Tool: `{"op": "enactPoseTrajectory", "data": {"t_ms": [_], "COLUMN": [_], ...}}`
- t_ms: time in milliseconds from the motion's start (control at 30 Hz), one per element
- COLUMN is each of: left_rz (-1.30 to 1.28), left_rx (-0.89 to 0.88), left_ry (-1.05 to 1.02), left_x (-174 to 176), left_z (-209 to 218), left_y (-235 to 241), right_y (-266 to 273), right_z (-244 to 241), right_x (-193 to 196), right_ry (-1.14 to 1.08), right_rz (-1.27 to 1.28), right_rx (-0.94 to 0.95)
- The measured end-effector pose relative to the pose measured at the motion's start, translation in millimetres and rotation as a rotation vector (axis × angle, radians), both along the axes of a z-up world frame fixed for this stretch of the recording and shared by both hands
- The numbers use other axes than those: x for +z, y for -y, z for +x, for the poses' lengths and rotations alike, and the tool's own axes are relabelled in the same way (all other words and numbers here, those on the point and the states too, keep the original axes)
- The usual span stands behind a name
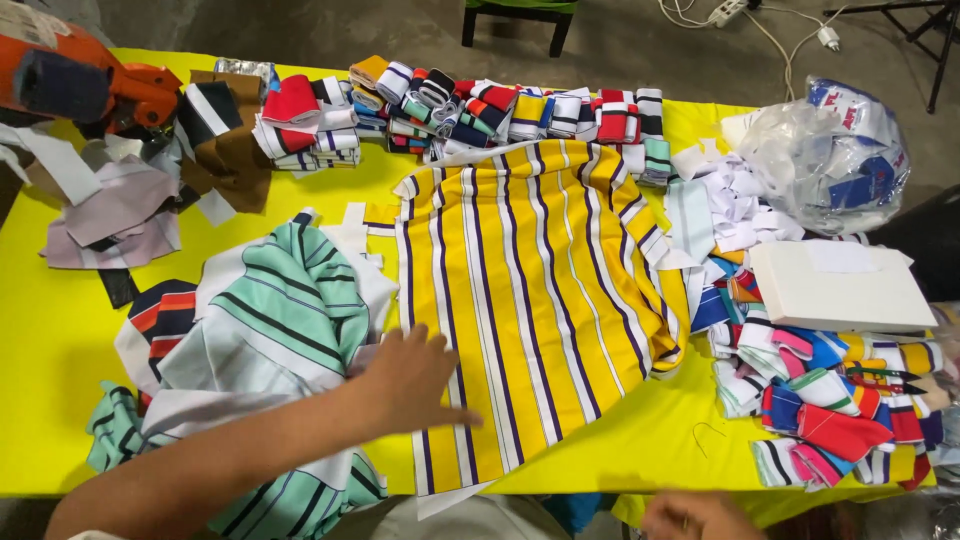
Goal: Trimming the edges of striped fabric pieces using large scissors on a work table.
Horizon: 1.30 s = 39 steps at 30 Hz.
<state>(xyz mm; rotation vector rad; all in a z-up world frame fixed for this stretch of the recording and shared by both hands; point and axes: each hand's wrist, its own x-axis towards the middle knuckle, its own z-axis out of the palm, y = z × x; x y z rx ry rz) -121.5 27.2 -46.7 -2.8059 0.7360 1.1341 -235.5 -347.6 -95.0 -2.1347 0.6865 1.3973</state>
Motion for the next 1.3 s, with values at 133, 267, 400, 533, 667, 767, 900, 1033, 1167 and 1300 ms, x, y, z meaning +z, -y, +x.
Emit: {"op": "enactPoseTrajectory", "data": {"t_ms": [133, 267, 400, 533, 667, 767, 900, 1033, 1167, 1300], "left_rz": [0.004, -0.181, -0.527, -0.850, -0.963, -0.861, -0.561, -0.486, -0.502, -0.497], "left_rx": [-0.143, -0.129, 0.449, 0.542, 0.671, 0.691, 0.642, 0.397, 0.162, 0.345], "left_ry": [0.026, 0.069, -0.085, 0.005, 0.120, 0.117, 0.072, 0.077, -0.004, -0.011], "left_x": [-46, -41, 1, -17, -3, 26, 57, 22, 3, -7], "left_z": [-25, -15, -6, 8, 7, -1, -7, 0, 4, 8], "left_y": [2, -16, -24, -37, -37, -33, -26, -43, -53, -53], "right_y": [-24, -20, -13, -23, -40, -38, -35, -21, -20, -10], "right_z": [42, 69, 81, 95, 115, 125, 124, 120, 130, 146], "right_x": [-10, -37, -16, 8, 9, -4, 12, 20, 45, 50], "right_ry": [0.887, 1.049, 1.365, 1.231, 1.473, 1.575, 1.541, 1.464, 1.216, 1.088], "right_rz": [-0.296, -0.257, 0.053, 0.116, 0.018, -0.293, -0.549, -0.719, -0.466, 0.102], "right_rx": [0.354, 0.610, 0.480, 0.141, 0.497, 0.735, 0.772, 0.718, 0.450, -0.056]}}
